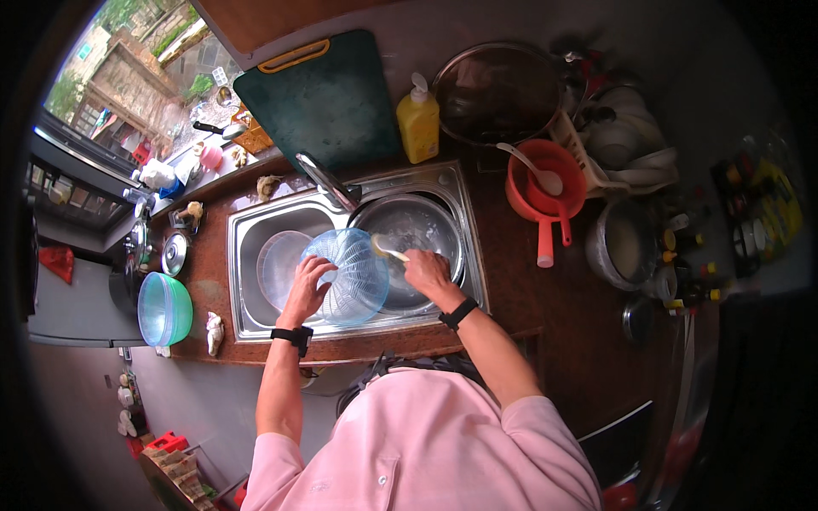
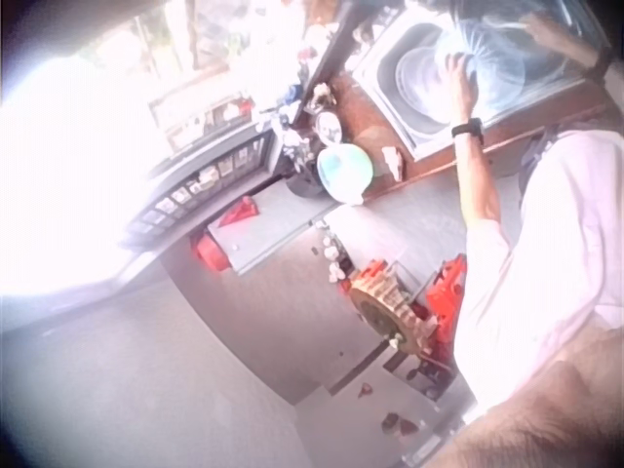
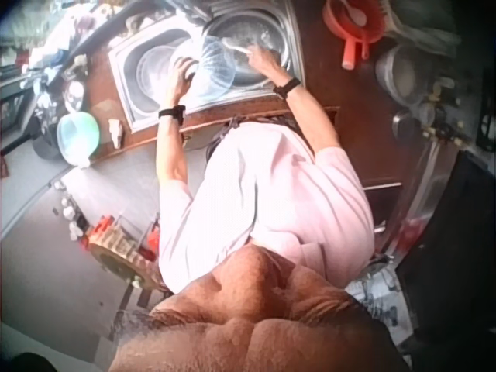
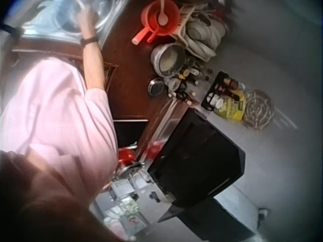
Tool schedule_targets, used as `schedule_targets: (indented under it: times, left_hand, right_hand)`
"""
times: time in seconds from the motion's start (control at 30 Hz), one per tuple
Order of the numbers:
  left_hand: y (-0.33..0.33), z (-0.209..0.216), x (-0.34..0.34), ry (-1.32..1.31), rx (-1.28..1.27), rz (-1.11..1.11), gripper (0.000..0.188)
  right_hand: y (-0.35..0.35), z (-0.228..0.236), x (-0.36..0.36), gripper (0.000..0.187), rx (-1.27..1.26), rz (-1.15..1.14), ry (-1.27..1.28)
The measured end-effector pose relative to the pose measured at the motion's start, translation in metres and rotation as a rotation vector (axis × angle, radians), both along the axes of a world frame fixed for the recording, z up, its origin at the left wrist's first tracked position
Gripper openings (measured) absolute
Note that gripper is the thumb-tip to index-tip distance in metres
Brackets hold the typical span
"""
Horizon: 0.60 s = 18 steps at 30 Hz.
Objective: The person washes a blue plastic strainer in a kitchen sink using a brush and water. They then dry the strainer with a cloth while walking through a living room area.
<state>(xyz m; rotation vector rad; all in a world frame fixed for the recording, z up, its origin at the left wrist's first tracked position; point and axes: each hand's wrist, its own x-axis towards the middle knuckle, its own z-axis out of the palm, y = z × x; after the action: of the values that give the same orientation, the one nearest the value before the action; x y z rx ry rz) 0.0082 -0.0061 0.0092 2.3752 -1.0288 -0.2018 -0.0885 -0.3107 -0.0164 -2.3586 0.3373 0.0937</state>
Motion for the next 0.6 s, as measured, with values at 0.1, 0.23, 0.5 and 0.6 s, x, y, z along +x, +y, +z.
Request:
schedule_targets:
  times: [0.1, 0.23, 0.5, 0.6]
  left_hand:
    - [0.002, 0.001, 0.006, 0.025, -0.016, -0.042, 0.045]
    - [-0.006, 0.006, 0.001, 0.005, 0.027, -0.044, 0.044]
    - [-0.009, 0.007, -0.004, 0.046, -0.195, 0.087, 0.046]
    - [-0.006, 0.009, -0.008, 0.089, -0.305, 0.171, 0.049]
  right_hand:
    - [-0.012, 0.002, 0.002, 0.028, 0.084, -0.05, 0.023]
    - [-0.003, -0.001, -0.006, 0.028, 0.105, -0.029, 0.041]
    - [-0.018, -0.062, -0.038, 0.029, 0.054, -0.096, 0.324]
    - [-0.022, -0.058, -0.041, 0.037, 0.319, -0.038, 0.271]
